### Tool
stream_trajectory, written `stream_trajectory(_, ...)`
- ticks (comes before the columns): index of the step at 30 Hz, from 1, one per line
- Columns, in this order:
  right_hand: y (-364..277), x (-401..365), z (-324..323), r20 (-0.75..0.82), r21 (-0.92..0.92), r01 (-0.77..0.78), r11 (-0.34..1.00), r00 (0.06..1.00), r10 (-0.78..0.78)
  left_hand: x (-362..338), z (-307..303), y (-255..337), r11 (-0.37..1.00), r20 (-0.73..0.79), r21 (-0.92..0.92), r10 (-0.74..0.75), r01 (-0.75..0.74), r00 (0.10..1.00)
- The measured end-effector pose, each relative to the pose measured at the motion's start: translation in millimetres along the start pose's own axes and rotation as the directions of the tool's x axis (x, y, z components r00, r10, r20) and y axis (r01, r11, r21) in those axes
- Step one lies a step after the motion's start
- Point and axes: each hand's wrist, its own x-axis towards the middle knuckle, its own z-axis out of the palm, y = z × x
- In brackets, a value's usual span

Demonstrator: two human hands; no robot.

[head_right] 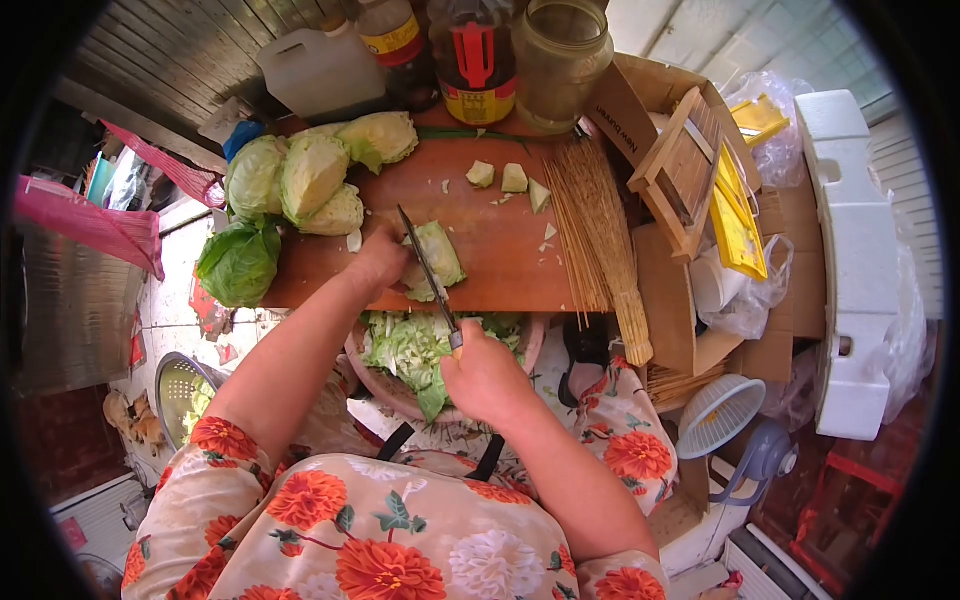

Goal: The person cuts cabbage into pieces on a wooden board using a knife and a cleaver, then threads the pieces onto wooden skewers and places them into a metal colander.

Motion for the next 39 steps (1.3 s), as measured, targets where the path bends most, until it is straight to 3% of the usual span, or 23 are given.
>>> stream_trajectory(4,-2.2,18.0,0.0,0.055,0.026,-0.070,0.997,0.996,0.068,-0.1,-0.2,1.2,1.000,0.020,-0.016,0.005,-0.005,1.000)
stream_trajectory(14,13.6,46.0,31.0,-0.074,-0.012,-0.084,0.996,0.994,0.082,4.9,-17.1,-1.2,0.999,0.011,0.047,0.015,-0.016,1.000)
stream_trajectory(17,10.7,41.3,26.3,-0.070,0.000,-0.080,0.997,0.994,0.080,6.3,-34.1,6.3,0.989,-0.047,0.145,0.025,-0.017,0.999)
stream_trajectory(19,2.5,32.8,17.7,-0.074,0.019,-0.064,0.998,0.995,0.065,5.4,-33.3,7.8,0.858,-0.148,0.509,0.166,-0.069,0.975)
stream_trajectory(20,-5.6,25.8,9.9,-0.092,0.080,-0.043,0.996,0.994,0.051,0.6,-28.6,8.7,0.859,-0.148,0.507,0.165,-0.069,0.975)
stream_trajectory(22,-12.3,18.9,-0.9,-0.110,0.141,-0.019,0.990,0.993,0.035,-24.5,-18.1,24.0,0.648,-0.174,0.716,0.525,-0.259,0.833)
stream_trajectory(23,-12.2,16.8,-4.4,-0.166,0.229,0.027,0.973,0.986,0.011,-17.7,-16.2,21.3,0.647,-0.174,0.717,0.525,-0.258,0.833)
stream_trajectory(24,-11.4,15.1,-6.6,-0.223,0.312,0.076,0.947,0.975,-0.005,-4.8,-11.7,15.0,0.469,-0.035,0.744,0.740,-0.477,0.672)
stream_trajectory(25,-9.9,13.9,-8.0,-0.222,0.312,0.073,0.947,0.975,-0.002,4.5,-6.2,9.7,0.239,0.105,0.729,0.887,-0.642,0.450)
stream_trajectory(26,-7.8,12.5,-9.9,-0.254,0.353,0.083,0.932,0.967,0.010,12.2,0.7,3.1,0.240,0.106,0.726,0.887,-0.645,0.450)
stream_trajectory(28,-4.1,7.9,-15.2,-0.290,0.389,0.094,0.917,0.957,0.025,17.6,10.9,-0.1,0.213,0.315,0.579,0.831,-0.787,0.458)
stream_trajectory(29,-2.0,5.1,-18.4,-0.286,0.368,0.092,0.925,0.958,0.019,21.1,14.1,-0.5,0.284,0.316,0.547,0.801,-0.787,0.509)
stream_trajectory(30,-0.6,2.6,-22.0,-0.284,0.348,0.091,0.933,0.959,0.013,21.4,12.4,4.0,0.280,0.318,0.545,0.803,-0.791,0.503)
stream_trajectory(32,-2.0,-3.1,-31.0,-0.268,0.324,0.072,0.943,0.963,0.018,22.7,6.8,12.7,0.512,0.370,0.509,0.595,-0.692,0.713)
stream_trajectory(33,-1.9,-4.8,-34.3,-0.244,0.300,0.052,0.952,0.970,0.024,25.0,12.2,12.6,0.508,0.374,0.509,0.597,-0.695,0.710)
stream_trajectory(35,1.0,-4.8,-37.5,-0.272,0.259,0.061,0.964,0.962,0.012,27.4,26.3,9.6,0.519,0.166,0.569,0.687,-0.638,0.707)
stream_trajectory(36,2.7,-4.6,-38.9,-0.298,0.214,0.068,0.975,0.955,-0.001,26.3,32.3,14.6,0.515,0.170,0.570,0.688,-0.640,0.705)
stream_trajectory(38,12.7,-2.4,-38.9,-0.292,0.208,0.034,0.977,0.956,0.029,24.9,45.8,26.2,0.683,-0.027,0.499,0.627,-0.533,0.779)
stream_trajectory(39,16.1,-1.9,-39.8,-0.281,0.200,0.001,0.980,0.958,0.056,26.2,49.8,29.2,0.681,-0.023,0.497,0.630,-0.537,0.777)
